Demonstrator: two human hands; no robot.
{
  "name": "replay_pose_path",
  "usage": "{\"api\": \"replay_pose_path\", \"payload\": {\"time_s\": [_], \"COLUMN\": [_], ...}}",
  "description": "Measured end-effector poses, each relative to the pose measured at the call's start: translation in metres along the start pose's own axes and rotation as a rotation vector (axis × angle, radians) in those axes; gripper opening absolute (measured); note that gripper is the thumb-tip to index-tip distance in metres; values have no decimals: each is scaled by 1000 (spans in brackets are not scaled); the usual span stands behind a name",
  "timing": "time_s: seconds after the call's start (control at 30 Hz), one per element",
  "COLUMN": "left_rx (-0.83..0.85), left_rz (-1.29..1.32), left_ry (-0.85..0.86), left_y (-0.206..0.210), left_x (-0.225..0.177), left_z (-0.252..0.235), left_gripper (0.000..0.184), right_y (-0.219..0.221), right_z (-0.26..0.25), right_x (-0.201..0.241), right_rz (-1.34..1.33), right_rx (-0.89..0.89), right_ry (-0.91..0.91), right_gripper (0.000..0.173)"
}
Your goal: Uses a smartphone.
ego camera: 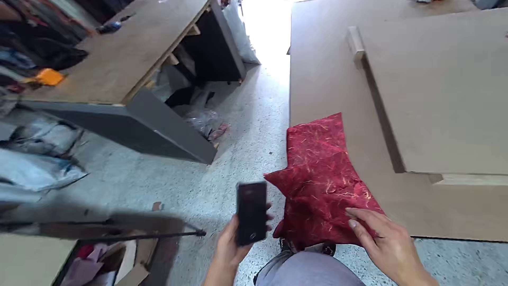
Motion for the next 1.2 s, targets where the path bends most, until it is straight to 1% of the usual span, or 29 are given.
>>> {"api": "replay_pose_path", "payload": {"time_s": [0.07, 0.1, 0.13, 0.2, 0.23, 0.27, 0.3, 0.33, 0.37, 0.43, 0.47, 0.5, 0.53, 0.57, 0.63, 0.83, 0.93, 1.0, 1.07, 1.13, 1.2], "left_rx": [49, 58, 70, 74, 46, -22, -99, -151, -159, -48, 11, 33, 37, 28, 4, 24, 20, 5, -3, 10, 1], "left_rz": [122, 171, 223, 277, 270, 232, 170, 104, 46, -25, -45, -70, -106, -144, -204, -216, -148, -124, -141, -136, -105], "left_ry": [24, 26, 18, 8, 20, 42, 69, 91, 103, 98, 97, 106, 116, 124, 135, 136, 135, 134, 166, 189, 194], "left_y": [38, 52, 63, 78, 83, 86, 88, 89, 91, 93, 94, 95, 95, 95, 93, 93, 87, 78, 65, 51, 41], "left_x": [4, 7, 10, 17, 19, 22, 25, 27, 29, 33, 35, 37, 38, 40, 41, 38, 32, 25, 15, 7, 3], "left_z": [-30, -38, -44, -50, -52, -52, -52, -52, -52, -51, -50, -48, -47, -47, -48, -53, -50, -46, -42, -37, -32], "left_gripper": [70, 69, 68, 62, 59, 56, 55, 53, 50, 44, 50, 64, 78, 88, 94, 92, 88, 85, 86, 86, 83], "right_y": [7, 14, 23, 37, 43, 47, 50, 51, 52, 51, 50, 49, 49, 49, 49, 51, 50, 48, 45, 42, 39], "right_z": [-6, -8, -10, -13, -14, -14, -15, -16, -16, -16, -16, -16, -16, -16, -16, -20, -23, -22, -20, -15, -9], "right_x": [13, 21, 29, 50, 60, 68, 74, 79, 80, 79, 78, 76, 75, 75, 75, 75, 78, 74, 63, 45, 27], "right_rz": [-56, -80, -102, -151, -195, -246, -289, -314, -322, -314, -304, -293, -289, -286, -279, -278, -319, -355, -362, -344, -328], "right_rx": [31, 65, 121, 236, 271, 297, 309, 297, 275, 224, 215, 212, 211, 205, 191, 186, 259, 329, 369, 365, 302], "right_ry": [-31, -39, -38, -16, -4, 3, 6, 6, 4, 4, 12, 22, 31, 32, 29, 30, 9, 12, 46, 120, 155], "right_gripper": [33, 37, 46, 71, 81, 87, 89, 90, 88, 83, 82, 81, 81, 81, 80, 80, 80, 75, 72, 66, 57]}}
Point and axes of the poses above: each hand's wrist, its own z-axis away from the middle knuckle, its own y-axis out of the palm, x = y × z, the point moved 5 cm from there along -z, towards the middle knuckle, and after that the axes turned 10 degrees about z, right-handed, at the moved point
